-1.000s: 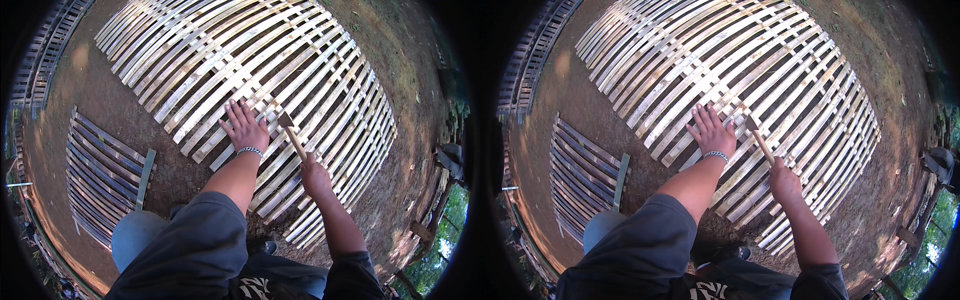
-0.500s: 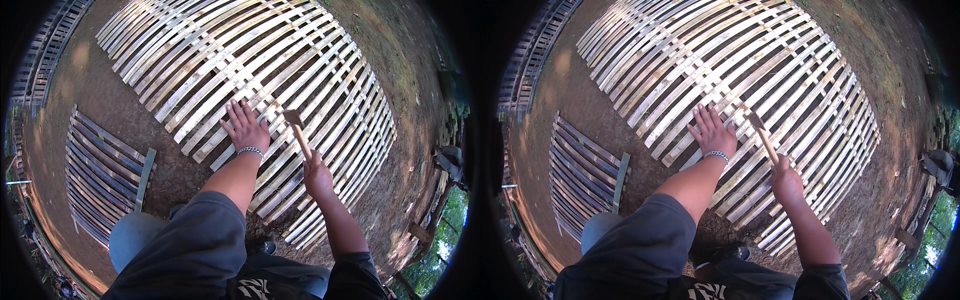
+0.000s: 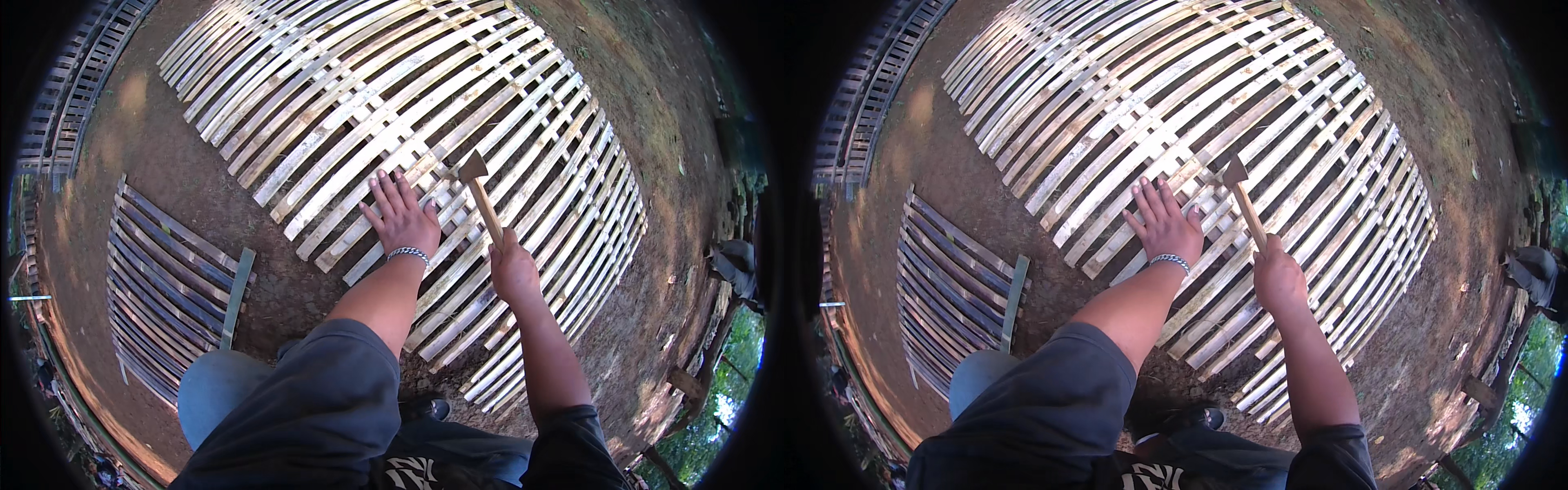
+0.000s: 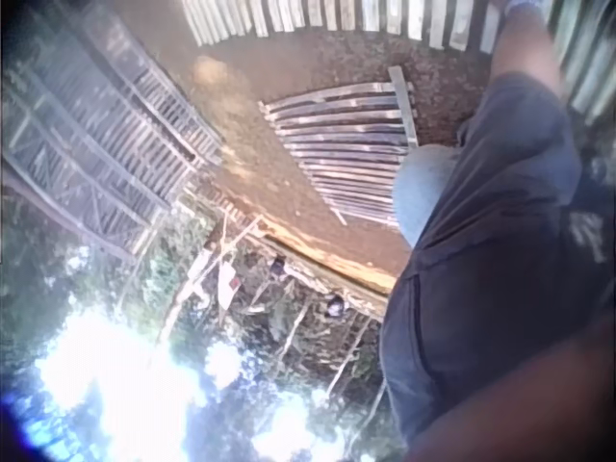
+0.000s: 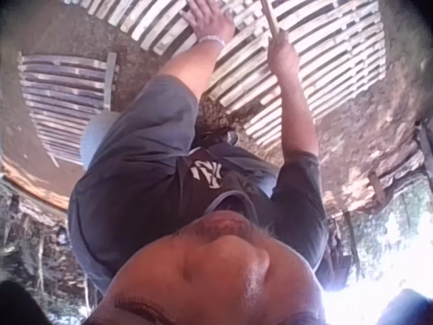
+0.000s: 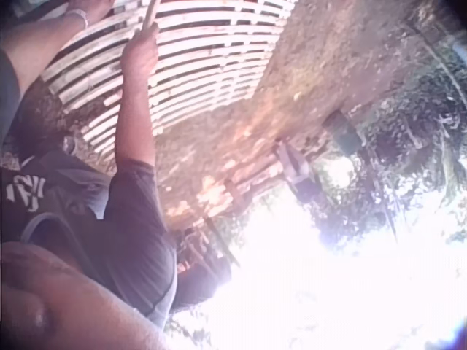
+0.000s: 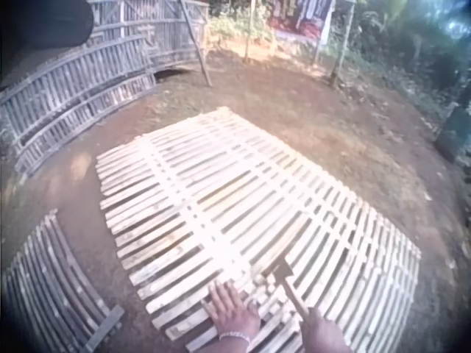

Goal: The person uses a hammer to drive nails into a bamboo lattice structure laid on the ground. They position bamboo strips and secure them to the frame, working methodically along the length of the structure.

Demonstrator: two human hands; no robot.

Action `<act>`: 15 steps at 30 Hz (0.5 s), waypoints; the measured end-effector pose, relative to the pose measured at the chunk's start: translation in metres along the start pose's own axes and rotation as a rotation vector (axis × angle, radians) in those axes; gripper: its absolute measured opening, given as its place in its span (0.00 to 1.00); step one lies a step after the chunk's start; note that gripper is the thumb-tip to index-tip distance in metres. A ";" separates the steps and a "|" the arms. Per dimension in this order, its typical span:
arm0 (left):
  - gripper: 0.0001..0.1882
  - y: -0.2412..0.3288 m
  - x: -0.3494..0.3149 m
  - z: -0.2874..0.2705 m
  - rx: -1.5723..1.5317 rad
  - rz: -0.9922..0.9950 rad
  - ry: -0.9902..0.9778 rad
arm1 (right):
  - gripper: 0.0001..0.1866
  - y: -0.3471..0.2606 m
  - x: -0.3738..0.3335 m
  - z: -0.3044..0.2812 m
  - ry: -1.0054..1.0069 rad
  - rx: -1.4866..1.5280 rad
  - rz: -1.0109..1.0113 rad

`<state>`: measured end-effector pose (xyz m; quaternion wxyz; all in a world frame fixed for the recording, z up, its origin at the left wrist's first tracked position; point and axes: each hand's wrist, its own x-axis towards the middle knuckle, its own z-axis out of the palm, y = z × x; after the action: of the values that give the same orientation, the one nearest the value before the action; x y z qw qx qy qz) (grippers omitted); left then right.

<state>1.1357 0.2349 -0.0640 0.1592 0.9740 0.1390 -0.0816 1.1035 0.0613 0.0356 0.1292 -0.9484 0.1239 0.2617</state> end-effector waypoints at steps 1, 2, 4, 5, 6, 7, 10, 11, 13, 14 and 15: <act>0.44 -0.002 -0.001 0.000 0.008 -0.006 -0.017 | 0.20 -0.008 -0.004 -0.009 0.043 0.051 -0.021; 0.44 -0.001 -0.004 0.000 0.022 -0.006 -0.010 | 0.20 -0.013 -0.009 -0.012 0.115 0.131 -0.003; 0.44 0.001 -0.002 0.000 0.008 -0.001 -0.012 | 0.20 -0.012 -0.012 -0.001 0.280 0.286 -0.038; 0.44 0.005 0.001 -0.003 -0.002 0.005 -0.007 | 0.20 -0.011 -0.009 0.006 0.302 0.317 -0.020; 0.44 0.005 -0.001 0.000 0.014 -0.004 -0.026 | 0.20 -0.007 -0.005 0.009 0.099 0.100 0.037; 0.44 0.007 -0.003 0.001 -0.001 0.000 0.000 | 0.20 -0.003 0.000 0.009 -0.103 -0.116 0.093; 0.43 -0.001 0.001 0.001 0.026 -0.020 -0.009 | 0.19 -0.013 0.004 -0.014 -0.033 -0.057 -0.010; 0.43 0.000 -0.001 0.001 0.017 -0.017 -0.010 | 0.19 -0.013 0.000 -0.019 0.050 -0.005 -0.077; 0.43 0.002 -0.001 0.001 0.002 -0.013 -0.018 | 0.18 -0.014 -0.005 -0.011 0.220 0.169 -0.094; 0.43 0.004 0.001 -0.001 -0.003 -0.013 -0.023 | 0.18 -0.013 -0.006 -0.004 0.264 0.244 -0.081; 0.43 0.005 0.002 -0.003 -0.009 -0.011 -0.028 | 0.18 -0.010 -0.007 0.003 0.308 0.319 -0.068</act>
<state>1.1390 0.2318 -0.0606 0.1651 0.9712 0.1428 -0.0954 1.0990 0.0733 0.0387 0.2660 -0.9483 0.1502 0.0861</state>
